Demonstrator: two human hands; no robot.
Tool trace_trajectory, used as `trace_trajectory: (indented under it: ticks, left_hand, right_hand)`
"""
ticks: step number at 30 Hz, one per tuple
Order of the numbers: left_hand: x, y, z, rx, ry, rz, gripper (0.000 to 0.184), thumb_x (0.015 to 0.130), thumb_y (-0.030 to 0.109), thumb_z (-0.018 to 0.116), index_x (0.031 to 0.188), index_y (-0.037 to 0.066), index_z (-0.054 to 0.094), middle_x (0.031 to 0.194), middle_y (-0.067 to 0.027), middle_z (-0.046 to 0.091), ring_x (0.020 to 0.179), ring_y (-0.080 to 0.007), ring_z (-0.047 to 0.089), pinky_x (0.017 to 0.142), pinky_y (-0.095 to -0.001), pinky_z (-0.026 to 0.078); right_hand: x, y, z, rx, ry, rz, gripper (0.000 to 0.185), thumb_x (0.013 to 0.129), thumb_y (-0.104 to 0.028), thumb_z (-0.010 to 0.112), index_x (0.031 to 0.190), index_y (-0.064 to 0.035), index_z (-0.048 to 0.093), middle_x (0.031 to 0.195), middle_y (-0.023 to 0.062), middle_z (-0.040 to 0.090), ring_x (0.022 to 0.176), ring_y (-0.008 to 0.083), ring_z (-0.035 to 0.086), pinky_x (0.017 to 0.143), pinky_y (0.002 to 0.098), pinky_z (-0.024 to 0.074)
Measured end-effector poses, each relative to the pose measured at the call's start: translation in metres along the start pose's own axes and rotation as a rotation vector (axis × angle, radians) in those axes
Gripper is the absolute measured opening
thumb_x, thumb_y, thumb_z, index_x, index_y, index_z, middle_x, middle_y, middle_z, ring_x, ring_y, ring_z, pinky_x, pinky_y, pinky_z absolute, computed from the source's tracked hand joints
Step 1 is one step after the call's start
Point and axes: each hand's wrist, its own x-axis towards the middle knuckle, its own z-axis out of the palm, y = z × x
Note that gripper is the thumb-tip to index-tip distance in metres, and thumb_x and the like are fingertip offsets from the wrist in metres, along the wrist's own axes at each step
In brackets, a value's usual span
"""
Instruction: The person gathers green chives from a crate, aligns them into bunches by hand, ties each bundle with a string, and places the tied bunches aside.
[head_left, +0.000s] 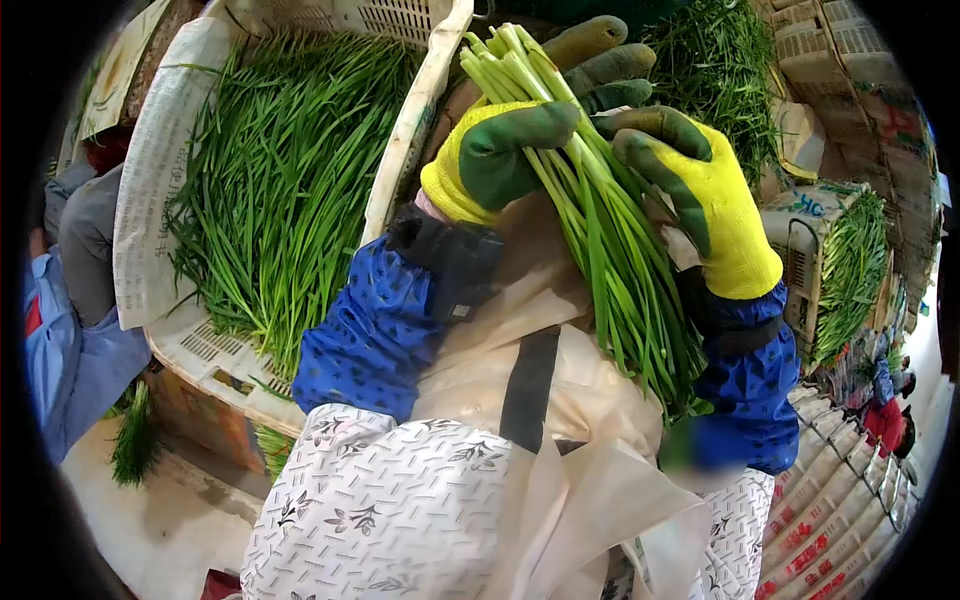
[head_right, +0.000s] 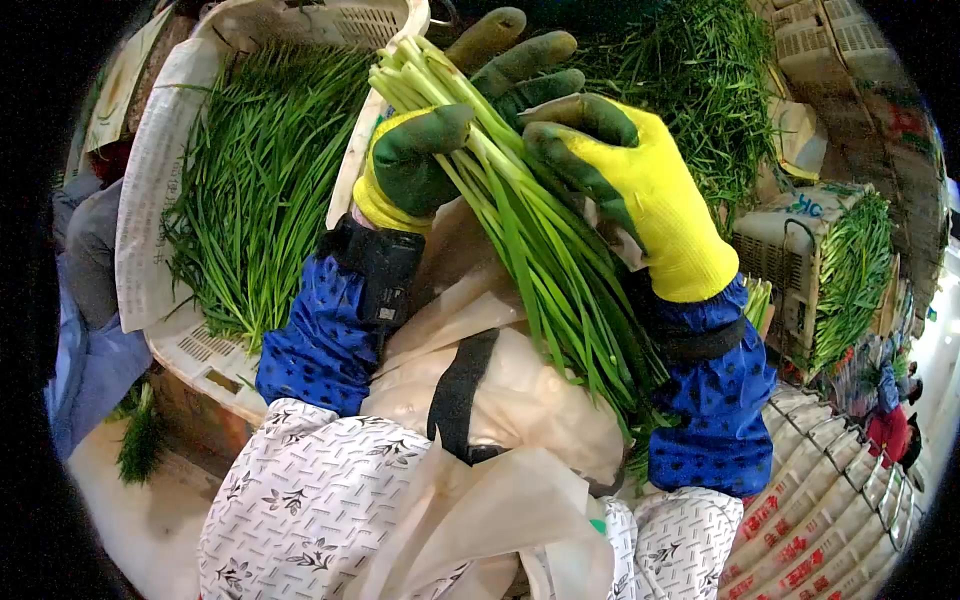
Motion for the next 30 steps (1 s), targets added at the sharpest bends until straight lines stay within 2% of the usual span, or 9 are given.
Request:
trace_trajectory:
  ticks: [9, 16, 18, 21, 23, 24, 26, 29, 30]
  left_hand:
    - [-0.001, -0.006, 0.006, 0.035, -0.001, 0.025, 0.066, 0.077, 0.019, 0.070, 0.135, 0.004, 0.044, 0.144, -0.0245, 0.035, 0.128, -0.0402, 0.042, 0.106, -0.0510, 0.038]
    - [0.001, -0.007, 0.014, 0.047, 0.087, 0.063, 0.061, 0.079, 0.013, 0.065, 0.135, 0.004, 0.044, 0.142, -0.0255, 0.038, 0.127, -0.0413, 0.043, 0.104, -0.0514, 0.040]
    - [-0.004, -0.004, 0.021, -0.046, 0.202, -0.023, 0.057, 0.083, 0.012, 0.062, 0.135, 0.001, 0.043, 0.132, -0.0153, 0.051, 0.117, -0.0248, 0.053, 0.099, -0.0387, 0.044]
    - [-0.010, -0.007, 0.024, 0.021, 0.251, -0.025, 0.050, 0.087, 0.012, 0.059, 0.134, 0.002, 0.044, 0.125, -0.0106, 0.055, 0.107, -0.0190, 0.056, 0.094, -0.0332, 0.046]
    - [-0.022, -0.018, 0.006, 0.056, 0.315, -0.068, 0.044, 0.090, 0.013, 0.057, 0.131, 0.003, 0.046, 0.120, -0.0091, 0.057, 0.104, -0.0186, 0.057, 0.093, -0.0328, 0.046]
    - [-0.027, -0.017, -0.005, 0.010, 0.321, -0.087, 0.041, 0.091, 0.015, 0.056, 0.130, 0.004, 0.047, 0.118, -0.0094, 0.057, 0.104, -0.0199, 0.057, 0.094, -0.0343, 0.046]
    - [-0.031, -0.018, -0.020, -0.109, 0.287, -0.128, 0.036, 0.093, 0.018, 0.054, 0.126, 0.005, 0.049, 0.115, -0.0101, 0.058, 0.104, -0.0225, 0.056, 0.095, -0.0374, 0.045]
    - [-0.008, -0.004, 0.009, -0.103, 0.186, -0.077, 0.037, 0.095, 0.018, 0.050, 0.129, 0.003, 0.046, 0.115, -0.0136, 0.059, 0.111, -0.0318, 0.054, 0.103, -0.0465, 0.039]
    - [0.001, -0.001, 0.020, -0.103, 0.152, -0.053, 0.038, 0.095, 0.017, 0.049, 0.130, 0.002, 0.045, 0.115, -0.0144, 0.059, 0.113, -0.0347, 0.053, 0.106, -0.0497, 0.037]
  right_hand:
    - [-0.009, 0.011, 0.000, 0.076, -0.074, 0.070, 0.022, 0.088, -0.020, 0.065, 0.097, 0.0005, 0.066, 0.091, 0.0009, 0.063, 0.082, 0.0069, 0.055, 0.074, 0.0224, 0.0451]
    - [-0.012, 0.009, -0.002, 0.104, 0.231, -0.017, 0.013, 0.085, -0.009, 0.067, 0.093, 0.0017, 0.065, 0.078, 0.0005, 0.062, 0.070, 0.0059, 0.054, 0.065, 0.0208, 0.0446]
    - [-0.008, 0.006, -0.002, 0.169, 0.318, -0.095, 0.012, 0.084, -0.007, 0.067, 0.094, 0.0011, 0.066, 0.080, 0.0010, 0.063, 0.070, 0.0060, 0.054, 0.065, 0.0206, 0.0446]
    - [0.007, -0.006, 0.010, 0.177, 0.396, -0.139, 0.009, 0.084, -0.003, 0.066, 0.093, 0.0000, 0.065, 0.081, 0.0014, 0.064, 0.070, 0.0067, 0.056, 0.064, 0.0218, 0.0460]
    - [0.029, 0.012, 0.015, -0.263, 0.383, -0.408, 0.016, 0.076, -0.010, 0.068, 0.089, -0.0016, 0.066, 0.081, 0.0134, 0.067, 0.072, 0.0239, 0.065, 0.066, 0.0341, 0.0506]
    - [0.027, 0.005, 0.020, -0.434, 0.372, -0.423, 0.015, 0.080, -0.004, 0.064, 0.094, 0.0000, 0.064, 0.087, 0.0095, 0.067, 0.075, 0.0149, 0.061, 0.070, 0.0284, 0.0490]
    - [0.022, 0.009, 0.020, -0.435, 0.412, -0.600, 0.020, 0.081, -0.011, 0.063, 0.098, -0.0023, 0.066, 0.091, 0.0165, 0.066, 0.086, 0.0299, 0.064, 0.077, 0.0368, 0.0493]
    - [-0.039, 0.005, 0.018, -0.678, 0.530, -0.477, 0.090, 0.067, -0.035, 0.078, 0.137, 0.0029, 0.036, 0.113, 0.0256, 0.054, 0.103, 0.0398, 0.055, 0.086, 0.0426, 0.0456]
    - [-0.057, 0.011, 0.017, -0.706, 0.513, -0.443, 0.099, 0.064, -0.037, 0.079, 0.140, 0.0034, 0.030, 0.115, 0.0263, 0.053, 0.104, 0.0402, 0.053, 0.087, 0.0433, 0.0447]
